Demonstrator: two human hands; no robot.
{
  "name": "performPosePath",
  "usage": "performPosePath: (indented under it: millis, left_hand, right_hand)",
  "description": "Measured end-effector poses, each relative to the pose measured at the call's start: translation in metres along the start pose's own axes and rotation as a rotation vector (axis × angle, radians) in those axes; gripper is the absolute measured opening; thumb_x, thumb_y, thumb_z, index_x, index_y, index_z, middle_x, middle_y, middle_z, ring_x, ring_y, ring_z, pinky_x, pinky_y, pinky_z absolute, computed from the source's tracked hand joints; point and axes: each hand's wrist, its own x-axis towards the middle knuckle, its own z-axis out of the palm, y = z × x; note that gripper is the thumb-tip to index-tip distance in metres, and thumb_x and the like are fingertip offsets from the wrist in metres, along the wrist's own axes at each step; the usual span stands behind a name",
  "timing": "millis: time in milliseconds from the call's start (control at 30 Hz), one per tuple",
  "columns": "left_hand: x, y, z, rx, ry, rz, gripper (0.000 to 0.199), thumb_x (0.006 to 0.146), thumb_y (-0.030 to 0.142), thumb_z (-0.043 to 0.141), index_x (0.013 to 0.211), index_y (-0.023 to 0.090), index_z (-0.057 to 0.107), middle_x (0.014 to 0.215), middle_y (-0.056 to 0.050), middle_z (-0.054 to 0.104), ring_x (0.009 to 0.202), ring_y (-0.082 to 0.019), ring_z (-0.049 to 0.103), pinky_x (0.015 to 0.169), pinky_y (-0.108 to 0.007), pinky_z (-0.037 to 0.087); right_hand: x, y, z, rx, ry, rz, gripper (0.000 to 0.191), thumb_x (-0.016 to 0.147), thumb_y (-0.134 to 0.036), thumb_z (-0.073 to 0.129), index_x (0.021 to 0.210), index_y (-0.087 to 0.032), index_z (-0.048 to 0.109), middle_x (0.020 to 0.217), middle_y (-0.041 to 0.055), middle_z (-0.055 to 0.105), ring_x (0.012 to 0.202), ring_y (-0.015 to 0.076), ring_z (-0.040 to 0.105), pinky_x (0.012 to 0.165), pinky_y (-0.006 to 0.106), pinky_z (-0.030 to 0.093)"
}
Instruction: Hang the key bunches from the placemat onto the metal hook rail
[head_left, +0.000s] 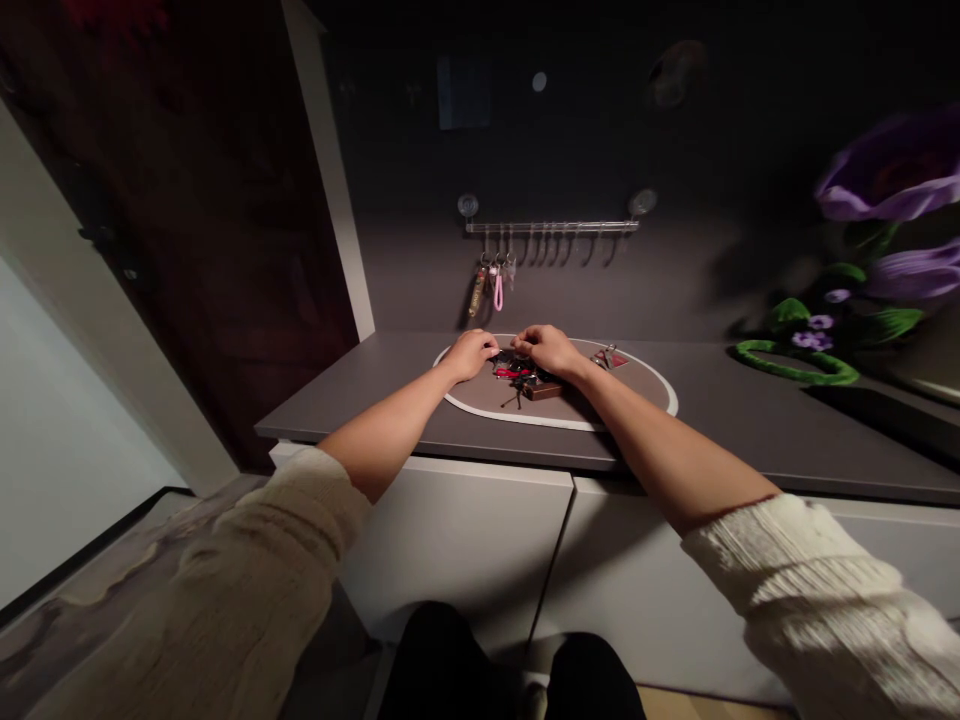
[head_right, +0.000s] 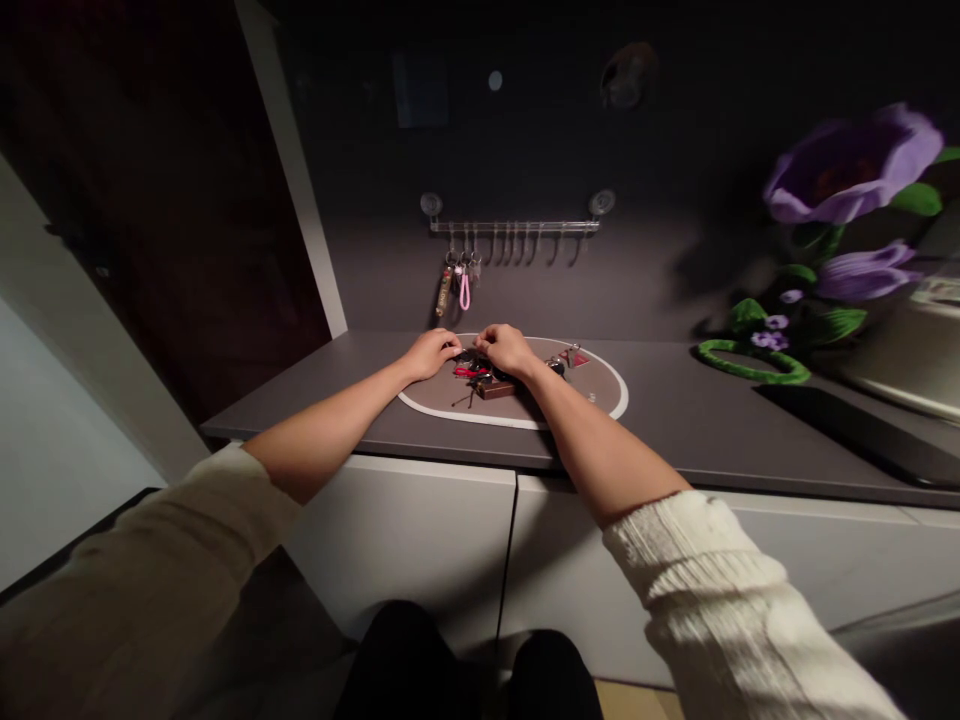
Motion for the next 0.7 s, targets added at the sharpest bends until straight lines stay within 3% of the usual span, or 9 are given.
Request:
performPosePath:
  millis: [433,700]
  left_hand:
    - [-0.001,0.01,-0.005,-0.3,0.153,-0.121,0.01,0.076,0.018,0.049,0.072,0.013,0.057,0.064,0.001,0.055,0.061,-0.009,0.048,0.06,-0.021,0.037]
    - [0.001,0.014,-0.004,-0.627,0.145,-0.259,0.009,0.078,0.019,0.048,0.077,0.013,0.054,0.062,0.002,0.052,0.056,-0.007,0.049,0.053,-0.018,0.039]
  right_hand:
    - [-0.001,-0.005,0.0,-0.054,0.0,-0.078,0.019,0.074,-0.028,0.054,0.081,-0.014,0.065,0.071,0.0034,0.064,0.065,0.011,0.054,0.067,0.022,0.039]
    - [0.002,-0.001,0.002,0.136,-0.009,-0.116,0.017,0.07,-0.028,0.057,0.077,-0.014,0.064,0.067,0.0011,0.061,0.061,0.0094,0.051,0.064,0.021,0.039]
